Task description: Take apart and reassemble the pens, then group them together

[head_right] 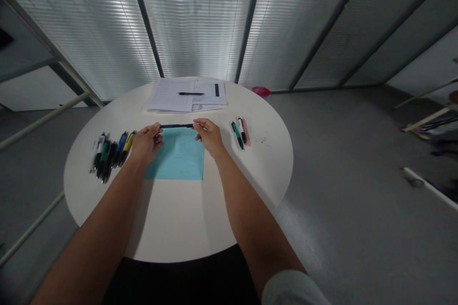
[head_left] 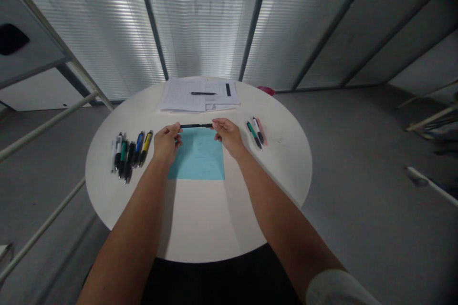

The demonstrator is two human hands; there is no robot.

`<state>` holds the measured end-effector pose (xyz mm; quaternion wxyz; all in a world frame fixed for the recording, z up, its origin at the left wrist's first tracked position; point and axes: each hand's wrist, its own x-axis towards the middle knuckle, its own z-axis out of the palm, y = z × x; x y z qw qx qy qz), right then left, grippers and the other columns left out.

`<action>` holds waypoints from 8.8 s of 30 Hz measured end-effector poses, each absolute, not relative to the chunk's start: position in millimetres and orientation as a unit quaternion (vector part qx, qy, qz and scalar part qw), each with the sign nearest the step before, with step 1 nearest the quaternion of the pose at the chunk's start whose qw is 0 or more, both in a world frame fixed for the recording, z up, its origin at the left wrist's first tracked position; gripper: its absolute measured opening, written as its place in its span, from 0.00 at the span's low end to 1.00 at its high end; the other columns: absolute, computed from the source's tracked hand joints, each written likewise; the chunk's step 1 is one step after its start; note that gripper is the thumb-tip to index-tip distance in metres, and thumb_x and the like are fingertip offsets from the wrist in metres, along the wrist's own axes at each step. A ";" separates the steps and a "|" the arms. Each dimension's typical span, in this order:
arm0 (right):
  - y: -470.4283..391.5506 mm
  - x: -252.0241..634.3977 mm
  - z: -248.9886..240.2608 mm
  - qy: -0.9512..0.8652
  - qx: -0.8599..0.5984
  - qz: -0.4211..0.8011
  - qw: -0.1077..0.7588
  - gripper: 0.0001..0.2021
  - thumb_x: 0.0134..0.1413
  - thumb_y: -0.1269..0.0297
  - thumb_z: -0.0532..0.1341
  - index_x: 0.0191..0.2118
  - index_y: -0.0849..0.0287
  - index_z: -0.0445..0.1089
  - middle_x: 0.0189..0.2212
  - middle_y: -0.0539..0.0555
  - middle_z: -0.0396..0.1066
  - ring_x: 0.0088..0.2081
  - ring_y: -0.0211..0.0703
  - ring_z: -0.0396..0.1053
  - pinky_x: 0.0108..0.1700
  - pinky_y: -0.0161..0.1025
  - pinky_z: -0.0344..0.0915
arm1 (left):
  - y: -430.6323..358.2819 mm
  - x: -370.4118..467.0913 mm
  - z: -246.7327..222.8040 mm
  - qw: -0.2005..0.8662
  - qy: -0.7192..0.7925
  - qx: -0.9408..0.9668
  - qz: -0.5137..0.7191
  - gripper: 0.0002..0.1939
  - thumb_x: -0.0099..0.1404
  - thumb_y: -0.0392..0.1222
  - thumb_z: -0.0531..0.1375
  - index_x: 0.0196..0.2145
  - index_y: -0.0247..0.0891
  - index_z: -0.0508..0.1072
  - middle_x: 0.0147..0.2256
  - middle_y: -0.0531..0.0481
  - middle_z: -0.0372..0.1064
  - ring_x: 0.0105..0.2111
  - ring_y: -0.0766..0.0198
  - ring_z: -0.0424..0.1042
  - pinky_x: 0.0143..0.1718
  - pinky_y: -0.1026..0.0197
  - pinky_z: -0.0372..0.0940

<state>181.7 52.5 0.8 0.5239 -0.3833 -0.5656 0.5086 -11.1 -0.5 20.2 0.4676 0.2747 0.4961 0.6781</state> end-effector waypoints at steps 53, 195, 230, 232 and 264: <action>55.0 185.1 -0.6 -0.530 -0.383 0.528 0.543 0.13 0.46 0.57 0.65 0.37 0.57 0.69 0.28 0.45 0.67 0.19 0.28 0.64 0.20 0.29 0.56 | 3.8 -4.4 15.0 0.473 0.470 0.313 0.676 0.13 0.50 0.40 0.68 0.23 0.36 0.66 0.19 0.56 0.61 0.16 0.73 0.56 0.15 0.68 0.50; 54.2 185.8 5.7 -0.508 -0.433 0.329 0.668 0.18 0.56 0.44 0.57 0.29 0.55 0.59 0.19 0.42 0.54 0.20 0.31 0.55 0.23 0.31 0.54 | 6.2 -5.6 16.5 0.483 0.443 0.251 0.713 0.08 0.43 0.34 0.61 0.25 0.37 0.67 0.18 0.56 0.59 0.16 0.72 0.59 0.15 0.68 0.52; 43.1 183.9 0.0 -0.659 -0.628 0.149 0.386 0.15 0.51 0.67 0.61 0.46 0.50 0.67 0.33 0.53 0.69 0.36 0.48 0.67 0.40 0.42 0.61 | 6.9 -6.9 14.9 0.503 0.432 0.261 0.701 0.08 0.45 0.36 0.60 0.27 0.35 0.70 0.22 0.53 0.64 0.18 0.72 0.60 0.17 0.69 0.53; 43.2 183.9 0.1 -0.679 -0.610 0.127 0.387 0.16 0.49 0.69 0.60 0.46 0.52 0.68 0.38 0.55 0.69 0.39 0.48 0.67 0.42 0.43 0.62 | 6.3 -6.2 16.1 0.503 0.436 0.263 0.699 0.07 0.45 0.36 0.60 0.27 0.35 0.70 0.22 0.53 0.64 0.18 0.72 0.60 0.17 0.68 0.53; 40.6 181.5 2.3 -0.761 -0.409 0.279 0.419 0.07 0.49 0.66 0.62 0.36 0.50 0.75 0.25 0.47 0.70 0.31 0.40 0.64 0.43 0.39 0.59 | 2.3 -0.7 23.6 0.554 0.403 0.279 0.673 0.11 0.49 0.38 0.60 0.33 0.35 0.73 0.27 0.47 0.69 0.23 0.66 0.68 0.22 0.63 0.61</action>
